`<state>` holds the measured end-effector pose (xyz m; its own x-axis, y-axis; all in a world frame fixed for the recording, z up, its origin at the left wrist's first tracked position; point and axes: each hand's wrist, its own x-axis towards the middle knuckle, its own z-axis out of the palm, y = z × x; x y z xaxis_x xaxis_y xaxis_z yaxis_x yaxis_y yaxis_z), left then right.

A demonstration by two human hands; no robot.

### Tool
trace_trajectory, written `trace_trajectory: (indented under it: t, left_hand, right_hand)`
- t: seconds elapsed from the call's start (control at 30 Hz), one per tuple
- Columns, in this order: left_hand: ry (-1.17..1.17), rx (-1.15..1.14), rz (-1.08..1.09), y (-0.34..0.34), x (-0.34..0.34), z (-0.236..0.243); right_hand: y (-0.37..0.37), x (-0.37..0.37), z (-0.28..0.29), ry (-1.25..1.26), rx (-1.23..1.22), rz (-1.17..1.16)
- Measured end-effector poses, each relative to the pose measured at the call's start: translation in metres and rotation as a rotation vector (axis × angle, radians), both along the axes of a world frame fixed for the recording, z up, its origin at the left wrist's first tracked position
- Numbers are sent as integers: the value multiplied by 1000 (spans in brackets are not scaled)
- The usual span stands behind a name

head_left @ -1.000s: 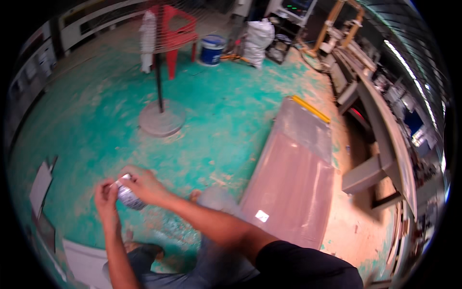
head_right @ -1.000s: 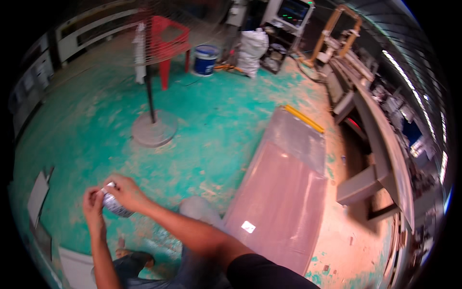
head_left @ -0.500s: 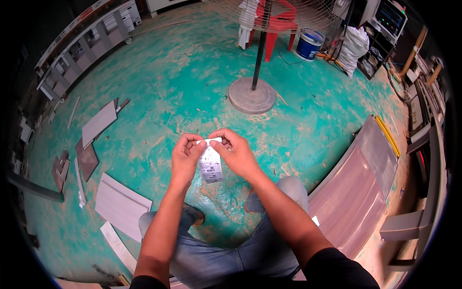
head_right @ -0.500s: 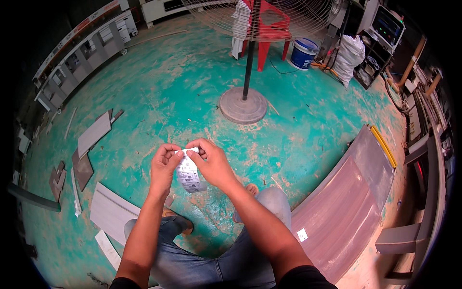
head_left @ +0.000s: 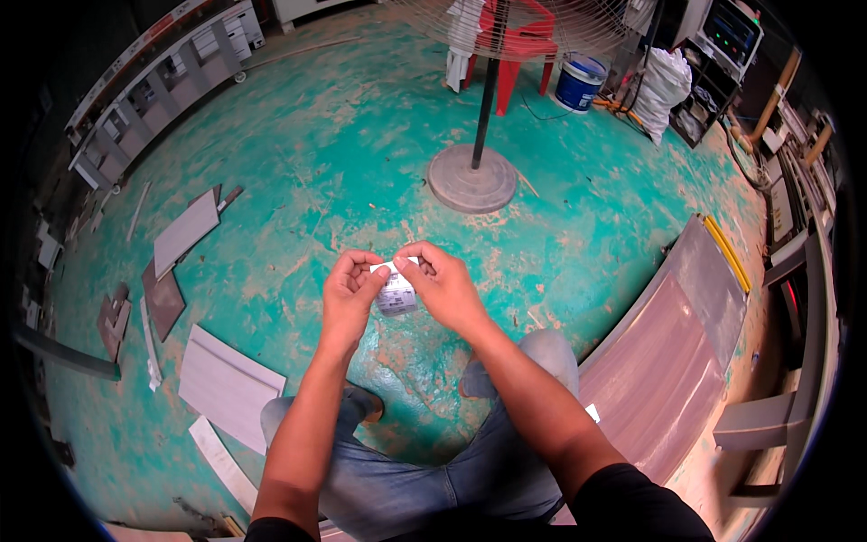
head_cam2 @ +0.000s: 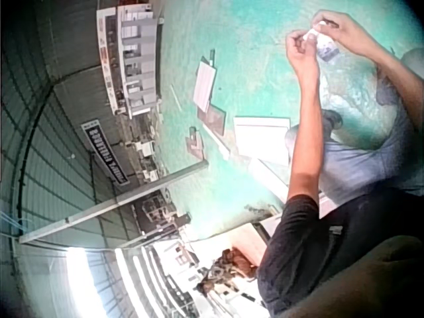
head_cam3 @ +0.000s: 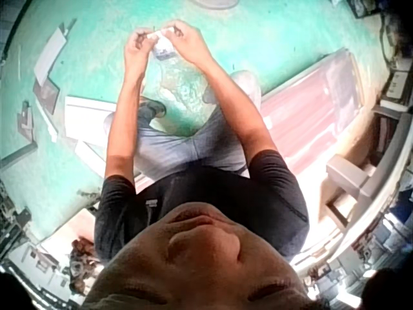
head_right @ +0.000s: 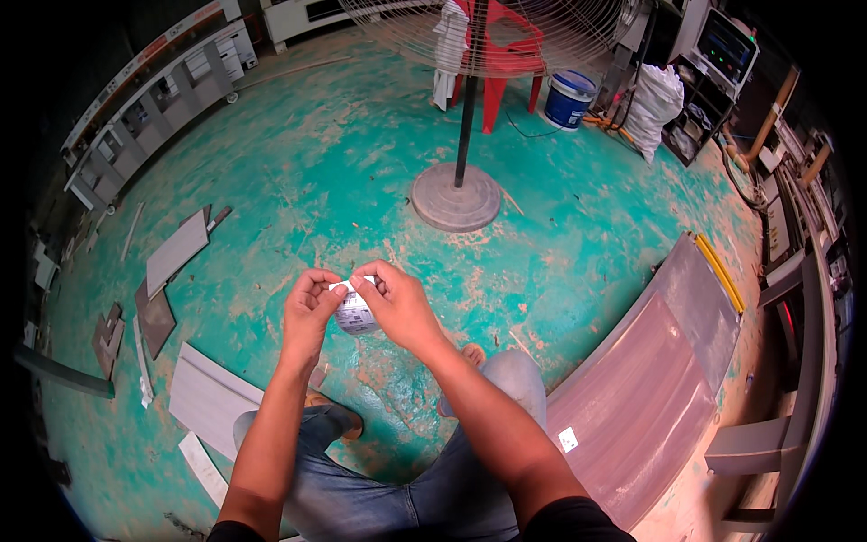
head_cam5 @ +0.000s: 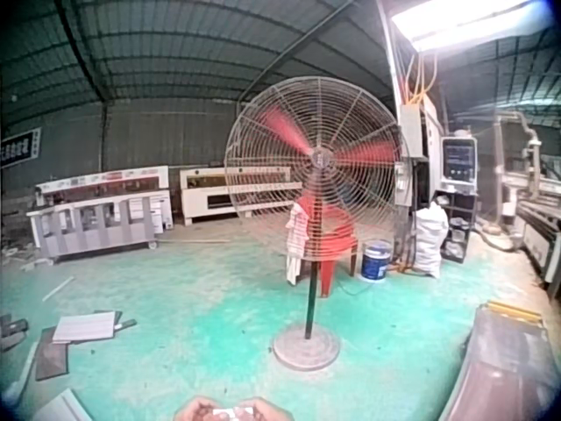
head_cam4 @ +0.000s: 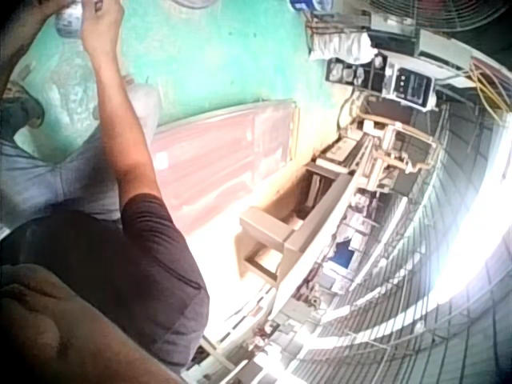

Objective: The person is holding a sheet of labels, peeling off a single label by hand, and applying it onto a white wood panel.

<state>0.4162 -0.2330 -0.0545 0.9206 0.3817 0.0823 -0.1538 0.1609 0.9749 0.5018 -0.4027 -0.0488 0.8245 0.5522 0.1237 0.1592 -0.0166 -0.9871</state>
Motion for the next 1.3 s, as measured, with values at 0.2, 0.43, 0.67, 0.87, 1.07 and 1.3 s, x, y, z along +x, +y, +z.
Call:
trace_trajectory:
  t: [0.2,0.43,0.67,0.87,1.07,1.3]
  left_hand:
    - [43,-25,2,-1,4,-1]
    - [23,-4,0,1,1,0]
    - [13,-8,-5,1,0,0]
    - [41,-15,3,1,3,-1]
    - [19,2,-1,3,-2,2]
    - [51,-10,8,1,1,4]
  right_hand:
    - [3,1,-5,-227,124,-77]
    - [-2,0,2,-56,-2,-23]
    - [-1,-2,4,-23,28,-13]
    - [2,1,-8,-145,103,-54]
    - [1,-4,4,-16,10,-9]
    - [6,-3,-4,-171,139,-59]
